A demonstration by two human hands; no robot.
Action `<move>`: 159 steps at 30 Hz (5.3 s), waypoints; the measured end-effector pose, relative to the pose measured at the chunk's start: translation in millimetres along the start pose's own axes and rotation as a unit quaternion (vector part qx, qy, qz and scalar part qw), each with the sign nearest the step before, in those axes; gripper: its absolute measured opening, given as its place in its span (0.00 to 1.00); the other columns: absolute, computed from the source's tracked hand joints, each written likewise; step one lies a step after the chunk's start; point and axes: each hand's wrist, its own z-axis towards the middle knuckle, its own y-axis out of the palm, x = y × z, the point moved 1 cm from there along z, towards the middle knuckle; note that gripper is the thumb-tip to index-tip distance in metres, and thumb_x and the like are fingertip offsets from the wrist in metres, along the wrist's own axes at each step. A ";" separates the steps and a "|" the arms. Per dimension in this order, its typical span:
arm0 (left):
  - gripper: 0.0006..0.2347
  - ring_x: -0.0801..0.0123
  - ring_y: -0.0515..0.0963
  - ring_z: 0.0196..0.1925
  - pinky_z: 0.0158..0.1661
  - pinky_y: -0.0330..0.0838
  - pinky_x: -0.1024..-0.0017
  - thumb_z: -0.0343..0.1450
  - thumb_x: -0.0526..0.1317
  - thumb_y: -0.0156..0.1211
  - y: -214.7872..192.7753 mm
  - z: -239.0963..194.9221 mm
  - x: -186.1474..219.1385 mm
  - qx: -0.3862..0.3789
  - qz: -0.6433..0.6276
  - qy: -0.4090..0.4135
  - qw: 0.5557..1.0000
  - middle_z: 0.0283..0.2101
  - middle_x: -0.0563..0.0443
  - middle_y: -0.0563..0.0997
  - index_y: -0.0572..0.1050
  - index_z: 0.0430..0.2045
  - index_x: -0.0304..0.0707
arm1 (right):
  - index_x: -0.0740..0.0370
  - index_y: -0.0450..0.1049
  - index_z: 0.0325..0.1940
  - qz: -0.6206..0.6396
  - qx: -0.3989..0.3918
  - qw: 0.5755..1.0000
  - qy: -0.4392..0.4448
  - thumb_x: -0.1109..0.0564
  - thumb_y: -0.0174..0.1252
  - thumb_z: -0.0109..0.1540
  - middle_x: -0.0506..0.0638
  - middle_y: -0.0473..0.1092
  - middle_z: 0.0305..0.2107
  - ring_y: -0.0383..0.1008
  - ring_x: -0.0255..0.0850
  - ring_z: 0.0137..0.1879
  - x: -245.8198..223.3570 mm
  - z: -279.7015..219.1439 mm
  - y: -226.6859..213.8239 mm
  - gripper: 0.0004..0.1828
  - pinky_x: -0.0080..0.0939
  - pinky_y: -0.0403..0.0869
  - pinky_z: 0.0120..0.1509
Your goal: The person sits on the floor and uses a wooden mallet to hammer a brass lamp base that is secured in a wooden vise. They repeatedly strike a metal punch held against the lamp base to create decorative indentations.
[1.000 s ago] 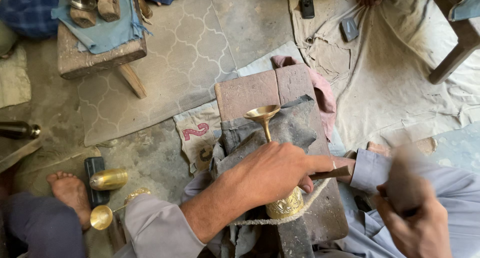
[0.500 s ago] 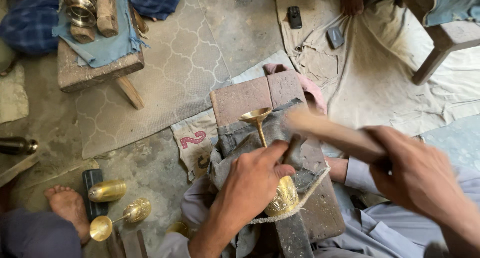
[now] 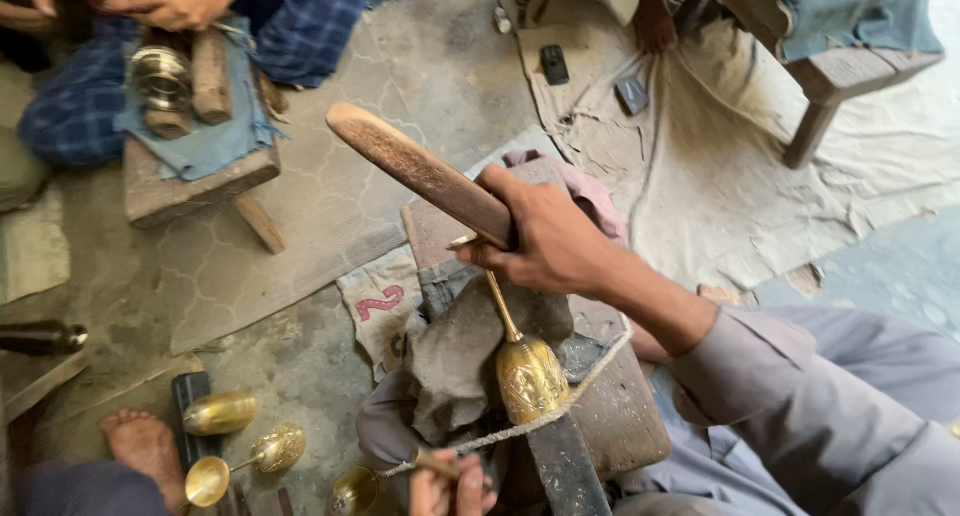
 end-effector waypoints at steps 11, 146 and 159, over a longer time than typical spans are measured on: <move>0.26 0.61 0.89 0.34 0.31 0.84 0.66 0.64 0.36 0.67 8.3 -28.4 94.0 -0.033 0.002 0.096 0.995 0.37 0.35 0.85 0.66 0.56 0.32 | 0.60 0.65 0.53 -0.215 0.001 0.976 -0.035 0.61 0.62 0.55 0.58 0.73 0.31 0.77 0.56 0.34 -29.2 5.8 37.3 0.23 0.56 0.73 0.34; 0.11 0.71 0.85 0.29 0.31 0.81 0.72 0.72 0.40 0.67 69.4 0.7 276.0 -0.387 0.247 0.310 0.832 0.28 0.45 0.85 0.75 0.36 0.30 | 0.44 0.68 0.67 -0.307 -0.063 0.940 0.136 0.56 0.58 0.63 0.46 0.76 0.38 0.78 0.41 0.39 64.3 -114.0 -82.4 0.26 0.45 0.76 0.48; 0.11 0.68 0.89 0.32 0.34 0.84 0.70 0.73 0.41 0.66 68.1 8.7 275.0 -0.416 0.262 0.282 0.824 0.29 0.43 0.86 0.76 0.37 0.30 | 0.47 0.68 0.65 -0.303 -0.043 0.951 0.030 0.37 0.64 0.43 0.50 0.75 0.37 0.78 0.48 0.39 53.5 -101.5 -67.2 0.46 0.55 0.73 0.43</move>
